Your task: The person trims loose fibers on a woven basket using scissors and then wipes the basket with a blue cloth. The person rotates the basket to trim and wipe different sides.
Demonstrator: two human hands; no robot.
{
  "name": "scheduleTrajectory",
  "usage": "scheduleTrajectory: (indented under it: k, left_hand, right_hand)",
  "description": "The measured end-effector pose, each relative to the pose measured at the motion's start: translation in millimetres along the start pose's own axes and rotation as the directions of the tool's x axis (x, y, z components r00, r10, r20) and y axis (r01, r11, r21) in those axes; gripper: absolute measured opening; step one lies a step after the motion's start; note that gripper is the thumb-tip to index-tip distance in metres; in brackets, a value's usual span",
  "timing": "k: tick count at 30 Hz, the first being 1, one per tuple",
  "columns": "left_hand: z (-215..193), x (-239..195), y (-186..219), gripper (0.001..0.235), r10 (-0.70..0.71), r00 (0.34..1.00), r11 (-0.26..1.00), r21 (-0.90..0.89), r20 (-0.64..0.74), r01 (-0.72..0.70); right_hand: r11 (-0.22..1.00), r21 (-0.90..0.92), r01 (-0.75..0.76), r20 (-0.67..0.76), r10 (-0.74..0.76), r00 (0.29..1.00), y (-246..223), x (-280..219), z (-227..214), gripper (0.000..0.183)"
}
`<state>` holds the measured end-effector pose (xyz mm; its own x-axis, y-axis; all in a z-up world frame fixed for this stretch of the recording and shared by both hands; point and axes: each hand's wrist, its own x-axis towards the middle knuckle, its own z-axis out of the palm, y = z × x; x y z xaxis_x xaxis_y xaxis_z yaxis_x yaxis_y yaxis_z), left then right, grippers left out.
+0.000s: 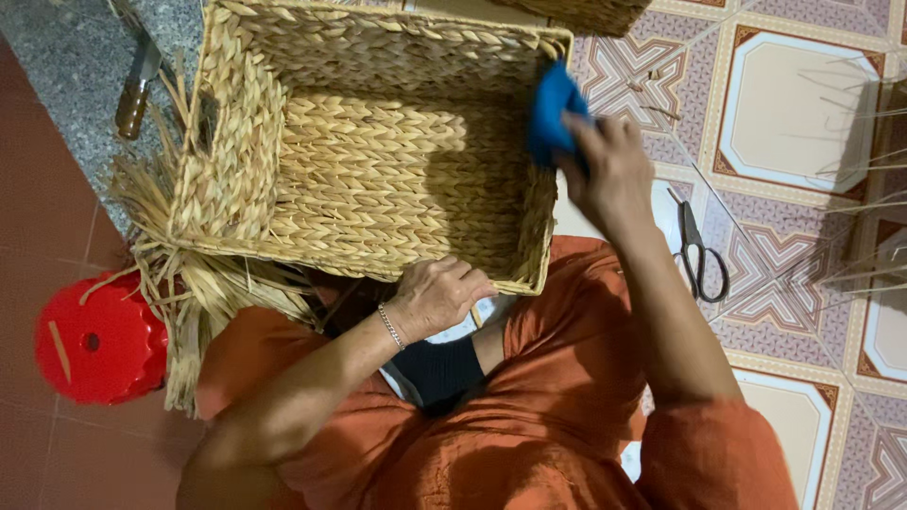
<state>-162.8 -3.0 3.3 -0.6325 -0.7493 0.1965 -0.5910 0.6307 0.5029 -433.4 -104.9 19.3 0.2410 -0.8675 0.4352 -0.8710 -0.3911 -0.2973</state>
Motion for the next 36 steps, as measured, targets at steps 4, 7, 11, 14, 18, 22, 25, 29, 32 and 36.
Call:
scheduleTrajectory:
  k: [4,7,11,14,18,22,25,29,32,36]
  left_hand:
    - [2.8,-2.6,2.0,0.025,-0.015,1.0,1.0,-0.002,-0.001,0.015]
    - [2.1,-3.3,3.3,0.027,0.0,1.0,1.0,0.011,-0.028,0.0]
    - [-0.3,-2.8,4.3,0.024,0.113,0.99,0.992,0.058,-0.09,-0.108]
    - [-2.9,-0.3,5.5,0.016,0.194,0.974,0.981,0.041,-0.117,-0.191]
    - [-4.4,2.2,7.1,0.021,0.003,0.999,0.998,-0.057,-0.05,-0.006]
    - [-5.4,0.9,4.9,0.016,0.016,1.0,1.0,-0.026,-0.019,-0.017]
    - [-4.6,0.6,4.9,0.016,0.025,0.998,0.999,-0.021,-0.049,-0.026]
    - [-1.7,-1.4,3.6,0.021,-0.007,1.0,0.999,-0.048,-0.025,0.006]
    - [5.0,-2.4,-0.1,0.024,-0.002,0.999,0.999,-0.053,-0.053,-0.001]
    - [15.8,-2.1,-0.4,0.024,0.019,0.995,0.985,-0.167,-0.099,-0.035]
  right_hand:
    - [0.998,0.051,0.044,0.224,-0.054,0.973,-56.6,-63.0,-62.5,0.055]
    - [0.994,0.067,0.087,0.213,-0.1,0.972,-86.6,-89.0,-86.9,0.057]
    - [0.995,0.038,0.092,0.129,-0.096,0.987,-78.8,-87.2,-72.9,0.05]
    - [0.996,-0.045,0.078,0.057,-0.075,0.996,-46.9,-58.9,-40.5,0.049]
    - [0.996,-0.089,-0.01,-0.035,0.007,0.999,3.7,9.0,11.9,0.038]
    - [0.974,-0.216,0.069,-0.213,-0.116,0.97,38.3,54.6,43.4,0.048]
    - [0.975,-0.208,0.08,-0.21,-0.125,0.97,39.1,52.1,41.6,0.046]
    - [0.999,-0.039,-0.028,0.062,0.03,0.998,8.0,10.8,4.2,0.044]
    - [0.998,0.02,0.066,0.066,-0.067,0.996,-26.4,-36.6,-34.0,0.046]
    - [0.996,0.048,0.081,0.194,-0.089,0.977,-62.3,-73.7,-67.1,0.049]
